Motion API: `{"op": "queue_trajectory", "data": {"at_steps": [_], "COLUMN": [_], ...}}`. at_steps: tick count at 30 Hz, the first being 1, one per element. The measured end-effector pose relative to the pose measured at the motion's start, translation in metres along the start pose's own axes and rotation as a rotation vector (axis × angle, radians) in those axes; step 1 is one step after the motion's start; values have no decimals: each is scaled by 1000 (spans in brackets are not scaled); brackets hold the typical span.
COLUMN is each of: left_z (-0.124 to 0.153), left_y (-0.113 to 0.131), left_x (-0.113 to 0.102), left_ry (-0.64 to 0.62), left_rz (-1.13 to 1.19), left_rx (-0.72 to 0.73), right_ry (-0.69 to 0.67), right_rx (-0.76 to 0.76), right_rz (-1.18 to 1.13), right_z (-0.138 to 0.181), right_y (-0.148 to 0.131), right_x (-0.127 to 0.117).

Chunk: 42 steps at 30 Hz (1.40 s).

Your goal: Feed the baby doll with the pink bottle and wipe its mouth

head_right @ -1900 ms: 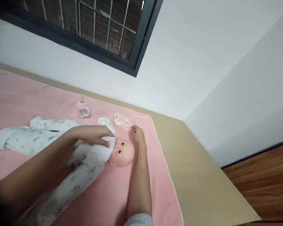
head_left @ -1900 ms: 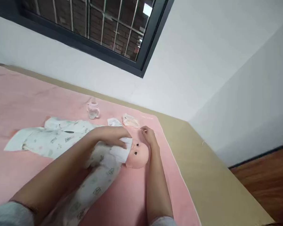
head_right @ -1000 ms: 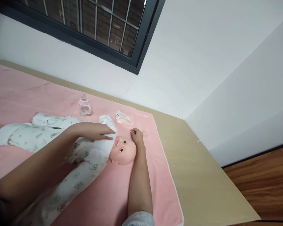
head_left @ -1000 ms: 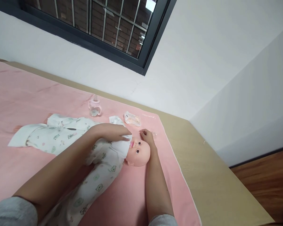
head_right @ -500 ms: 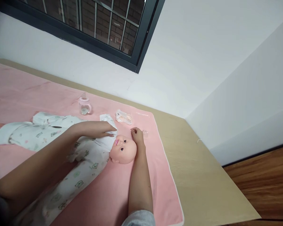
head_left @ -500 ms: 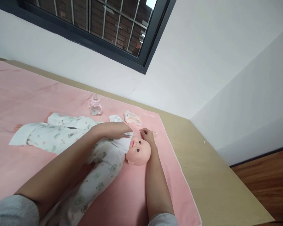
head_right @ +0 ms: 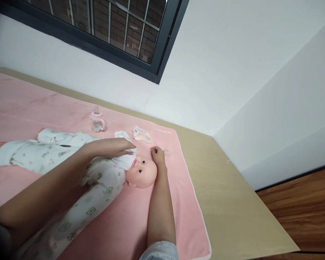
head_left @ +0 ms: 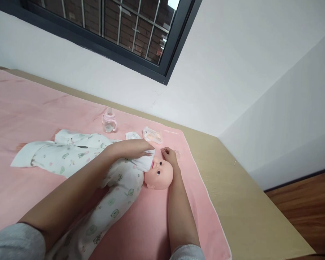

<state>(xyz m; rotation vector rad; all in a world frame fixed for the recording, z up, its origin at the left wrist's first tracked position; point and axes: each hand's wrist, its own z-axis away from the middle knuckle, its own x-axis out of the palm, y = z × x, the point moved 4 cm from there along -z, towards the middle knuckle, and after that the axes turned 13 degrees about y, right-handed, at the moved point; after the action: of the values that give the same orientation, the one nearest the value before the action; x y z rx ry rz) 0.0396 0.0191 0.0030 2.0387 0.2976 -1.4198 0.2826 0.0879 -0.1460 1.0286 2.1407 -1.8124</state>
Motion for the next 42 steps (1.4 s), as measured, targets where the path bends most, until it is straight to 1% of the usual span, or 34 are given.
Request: {"op": "queue_trajectory", "data": {"at_steps": [8, 13, 15, 18, 24, 27, 30, 35, 42], "left_z": [-7, -8, -7, -4, 1, 1, 0, -3, -7], "left_y": [-1, -4, -3, 1, 12, 13, 11, 8, 0], "left_x": [1, 2, 1, 0, 6, 8, 7, 2, 6], "left_ry": [63, 103, 100, 63, -77, -101, -72, 25, 91], "left_rz": [-69, 2, 31, 81, 192, 205, 168, 121, 75], "left_rx": [36, 65, 69, 72, 91, 84, 83, 69, 62], "right_ry": [12, 17, 17, 15, 7, 9, 10, 16, 18], "right_rx": [4, 0, 1, 2, -3, 0, -1, -2, 5], "right_rz": [2, -3, -7, -13, -30, -34, -34, -31, -35], "right_z": [-1, -2, -2, -2, -1, -1, -1, -1, -2], "right_y": [2, 3, 3, 3, 2, 3, 3, 3, 5], "right_x": [1, 1, 1, 1, 0, 1, 1, 0, 0]}}
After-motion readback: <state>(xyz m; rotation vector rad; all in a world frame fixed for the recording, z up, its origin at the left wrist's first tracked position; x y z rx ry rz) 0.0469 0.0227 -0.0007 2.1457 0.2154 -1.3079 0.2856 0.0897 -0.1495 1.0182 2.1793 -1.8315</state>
